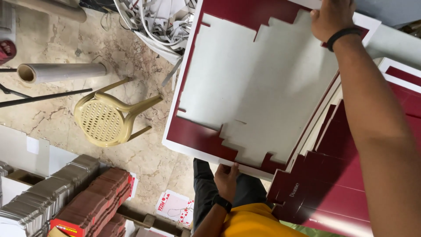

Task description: Manually separating pre-cut cardboard box templates from the surrounding waste material on a work table.

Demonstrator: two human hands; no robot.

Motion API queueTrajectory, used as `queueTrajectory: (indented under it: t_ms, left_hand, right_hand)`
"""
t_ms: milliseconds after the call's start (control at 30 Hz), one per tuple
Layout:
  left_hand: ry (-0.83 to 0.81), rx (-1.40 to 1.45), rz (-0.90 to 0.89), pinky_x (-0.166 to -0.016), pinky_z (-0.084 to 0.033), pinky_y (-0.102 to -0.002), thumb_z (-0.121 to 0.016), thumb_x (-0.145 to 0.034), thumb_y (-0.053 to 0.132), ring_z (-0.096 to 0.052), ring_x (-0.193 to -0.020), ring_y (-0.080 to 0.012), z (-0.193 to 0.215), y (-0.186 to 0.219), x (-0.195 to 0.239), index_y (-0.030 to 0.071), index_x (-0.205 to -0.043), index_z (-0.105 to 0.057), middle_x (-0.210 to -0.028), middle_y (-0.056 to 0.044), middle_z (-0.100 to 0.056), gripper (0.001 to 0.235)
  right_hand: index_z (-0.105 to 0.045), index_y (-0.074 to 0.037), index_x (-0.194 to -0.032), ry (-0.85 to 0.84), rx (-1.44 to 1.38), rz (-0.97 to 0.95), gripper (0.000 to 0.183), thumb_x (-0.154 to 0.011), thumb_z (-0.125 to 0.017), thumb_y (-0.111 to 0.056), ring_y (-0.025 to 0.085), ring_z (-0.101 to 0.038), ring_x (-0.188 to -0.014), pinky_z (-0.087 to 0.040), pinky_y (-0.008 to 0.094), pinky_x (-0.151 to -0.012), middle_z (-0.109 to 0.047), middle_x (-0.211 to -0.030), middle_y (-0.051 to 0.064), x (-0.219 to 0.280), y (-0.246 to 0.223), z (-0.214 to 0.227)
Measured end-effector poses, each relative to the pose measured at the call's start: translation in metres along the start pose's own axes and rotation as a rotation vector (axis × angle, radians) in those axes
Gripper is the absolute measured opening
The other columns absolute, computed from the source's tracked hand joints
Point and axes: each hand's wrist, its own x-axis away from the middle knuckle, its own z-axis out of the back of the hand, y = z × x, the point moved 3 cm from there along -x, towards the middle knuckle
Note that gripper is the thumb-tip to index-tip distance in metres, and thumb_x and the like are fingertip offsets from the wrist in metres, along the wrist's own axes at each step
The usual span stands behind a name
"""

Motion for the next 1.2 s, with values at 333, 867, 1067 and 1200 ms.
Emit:
queueTrajectory:
  t_ms: [333, 867, 1067, 1200]
  left_hand:
    - [-0.167, -0.537, 0.010, -0.068, -0.047, -0.032, -0.070, -0.085, 0.049, -0.060, -0.067, -0.0112, 0.019, 0.018, 0.010, 0.013, -0.072, -0.065, -0.067, 0.002, -0.066, 0.039]
    - [-0.928, -0.513, -0.428, -0.103, -0.052, -0.041, -0.043, -0.089, 0.066, -0.065, -0.125, -0.0271, 0.000, -0.064, 0.077, 0.012, -0.154, -0.038, -0.146, -0.015, -0.060, 0.084]
    - [-1.141, -0.304, -0.530, -0.098, -0.055, -0.057, -0.047, -0.106, 0.046, -0.064, -0.122, -0.0368, -0.044, -0.106, 0.075, 0.009, -0.159, -0.034, -0.140, -0.023, -0.060, 0.066]
    - [-0.899, -0.185, -0.356, -0.088, -0.059, -0.055, -0.058, -0.107, 0.023, -0.070, -0.101, -0.0407, -0.037, -0.097, 0.109, 0.006, -0.146, -0.036, -0.127, -0.031, -0.059, 0.048]
  right_hand:
    - [-0.065, -0.008, -0.120, 0.397, 0.103, -0.068, 0.042, -0.081, -0.077, -0.017, 0.046, -0.058, -0.100, -0.043, 0.059, -0.078, -0.064, -0.112, 0.023, 0.050, -0.021, 0.004]
    - [-0.067, -0.007, -0.121, 0.728, -0.312, -0.676, 0.023, -0.102, -0.062, -0.019, 0.032, -0.062, -0.108, -0.049, 0.043, -0.098, -0.070, -0.116, 0.010, 0.588, -0.138, 0.077]
    - [-0.070, -0.020, -0.122, 0.760, -0.363, -1.012, 0.032, -0.092, -0.074, -0.010, 0.029, -0.067, -0.109, -0.051, 0.045, -0.099, -0.066, -0.108, 0.005, 0.749, -0.151, 0.059]
    - [-0.067, -0.021, -0.121, 0.754, -0.377, -1.149, 0.029, -0.094, -0.074, -0.012, 0.031, -0.068, -0.110, -0.051, 0.049, -0.100, -0.064, -0.108, 0.007, 0.808, -0.143, 0.047]
